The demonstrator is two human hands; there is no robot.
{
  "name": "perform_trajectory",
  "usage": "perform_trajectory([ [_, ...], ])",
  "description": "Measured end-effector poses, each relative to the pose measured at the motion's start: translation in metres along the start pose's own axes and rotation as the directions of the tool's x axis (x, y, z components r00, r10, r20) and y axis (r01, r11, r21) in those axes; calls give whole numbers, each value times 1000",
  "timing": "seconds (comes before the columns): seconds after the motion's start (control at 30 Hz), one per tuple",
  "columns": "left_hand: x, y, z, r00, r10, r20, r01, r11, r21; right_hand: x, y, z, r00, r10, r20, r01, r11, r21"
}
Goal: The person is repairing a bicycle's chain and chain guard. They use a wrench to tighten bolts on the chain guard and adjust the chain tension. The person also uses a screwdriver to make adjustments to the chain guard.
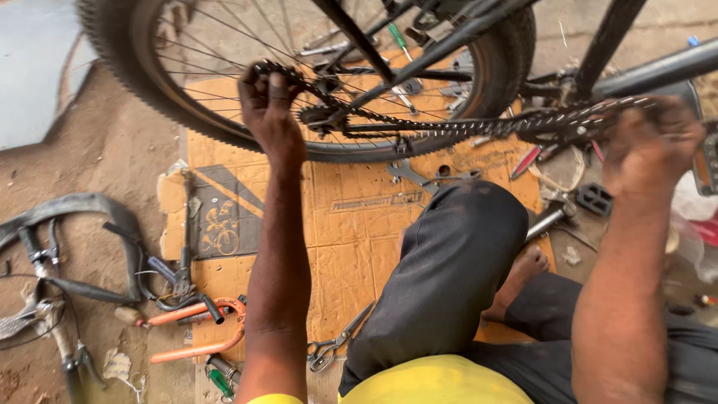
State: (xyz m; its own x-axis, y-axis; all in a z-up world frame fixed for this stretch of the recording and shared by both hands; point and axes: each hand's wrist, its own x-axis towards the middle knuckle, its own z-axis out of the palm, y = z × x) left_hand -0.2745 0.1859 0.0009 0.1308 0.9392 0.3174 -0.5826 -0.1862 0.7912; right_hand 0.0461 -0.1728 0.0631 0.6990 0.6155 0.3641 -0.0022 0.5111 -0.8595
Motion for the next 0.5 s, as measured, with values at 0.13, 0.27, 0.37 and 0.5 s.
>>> perform_trajectory([
  [0.13,12,-4,-7,996,76,-41,-67,979,193,-2,-9,-11,998,25,-54,-11,971,237],
  [0.27,-7,3,5,979,197,-45,-142,831,537,13,-28,1,1000,-22,-15,22,1000,17],
  [0.37,-45,16,38,957,289,9,-207,666,716,30,-34,19,984,-28,176,75,961,-265],
  [0.5,-61,56,91,913,-189,361,-3,883,470,59,-41,58,848,37,528,279,817,-505],
])
